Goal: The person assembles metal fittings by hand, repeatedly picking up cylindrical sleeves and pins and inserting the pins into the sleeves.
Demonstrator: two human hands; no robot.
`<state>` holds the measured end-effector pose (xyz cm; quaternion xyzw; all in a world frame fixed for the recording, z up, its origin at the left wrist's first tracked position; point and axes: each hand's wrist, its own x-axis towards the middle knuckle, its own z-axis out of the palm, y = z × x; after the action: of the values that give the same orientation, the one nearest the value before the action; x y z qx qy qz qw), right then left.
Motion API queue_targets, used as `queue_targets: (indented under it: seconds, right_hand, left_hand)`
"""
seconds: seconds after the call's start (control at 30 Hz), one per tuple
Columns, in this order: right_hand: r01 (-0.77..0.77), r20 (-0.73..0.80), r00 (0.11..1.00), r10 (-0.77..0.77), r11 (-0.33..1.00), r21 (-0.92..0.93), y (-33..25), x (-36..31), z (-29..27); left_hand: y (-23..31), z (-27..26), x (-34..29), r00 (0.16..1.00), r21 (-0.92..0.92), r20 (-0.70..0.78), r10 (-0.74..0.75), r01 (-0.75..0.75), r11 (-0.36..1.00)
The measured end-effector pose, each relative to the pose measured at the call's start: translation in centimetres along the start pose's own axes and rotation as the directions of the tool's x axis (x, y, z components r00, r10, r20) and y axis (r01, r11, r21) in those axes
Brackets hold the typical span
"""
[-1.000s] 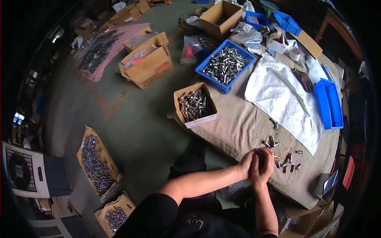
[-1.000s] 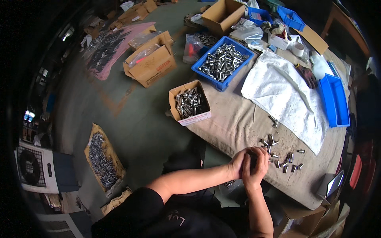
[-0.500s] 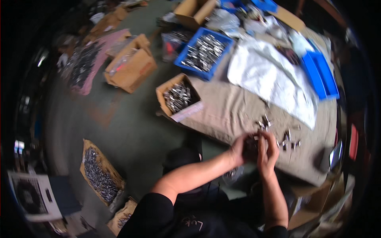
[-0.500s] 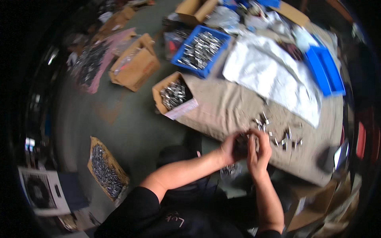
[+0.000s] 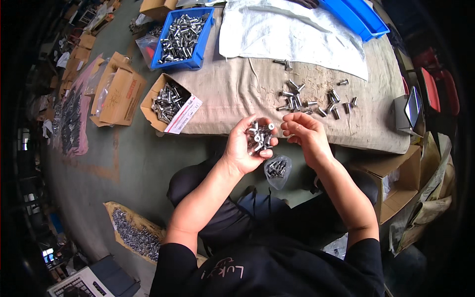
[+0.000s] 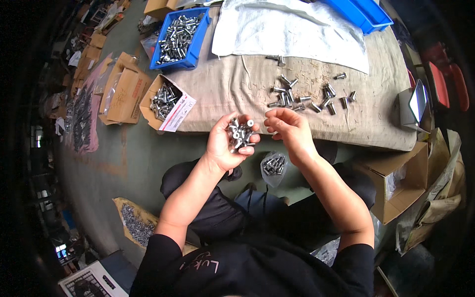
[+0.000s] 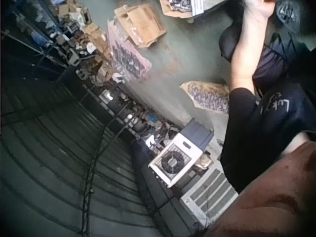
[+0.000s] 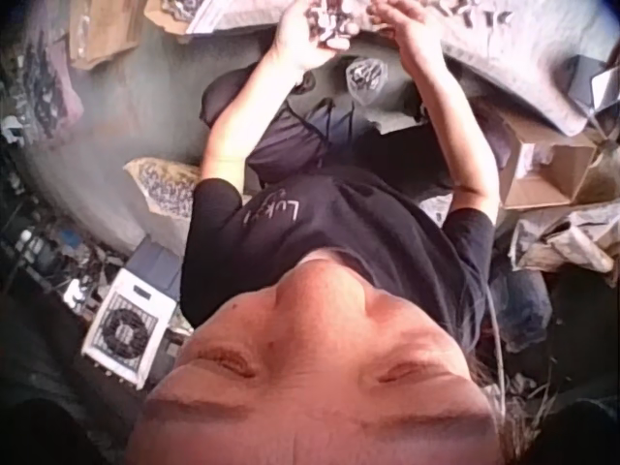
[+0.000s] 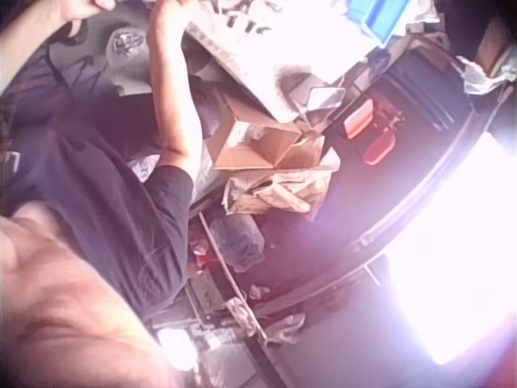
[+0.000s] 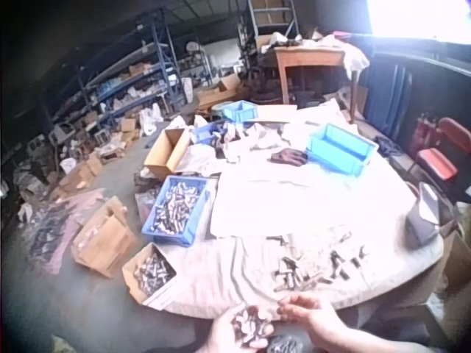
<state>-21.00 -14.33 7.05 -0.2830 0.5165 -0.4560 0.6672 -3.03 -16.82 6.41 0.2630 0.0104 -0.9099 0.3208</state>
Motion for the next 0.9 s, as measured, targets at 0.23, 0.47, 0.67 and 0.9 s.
queue_targets:
  seconds: [0.23,0.47,0.67,0.9]
  right_hand:
    - [0.107,0.179,0.982,-0.065,0.966,-0.236,1.2,-2.0,1.4]
    - [0.073,0.444,0.896,-0.007,0.989,-0.131,1.4,-4.2,1.8]
    - [0.28,0.472,0.867,-0.162,0.941,-0.192,2.1,-5.9,2.8]
    - [0.523,0.541,0.78,-0.314,0.802,-0.289,2.8,-6.8,3.0]
  left_hand:
    - [-3.8,-1.4,-4.0,0.998,0.021,0.025,0.054,-0.054,0.998]
    - [-5.4,-1.9,-6.8,0.979,0.061,-0.045,0.197,-0.194,0.979]
    - [-6.8,-2.1,-7.9,0.921,0.222,-0.127,0.369,-0.336,0.915]
    - [-7.5,-2.3,-9.1,0.905,0.388,-0.059,0.421,-0.368,0.845]
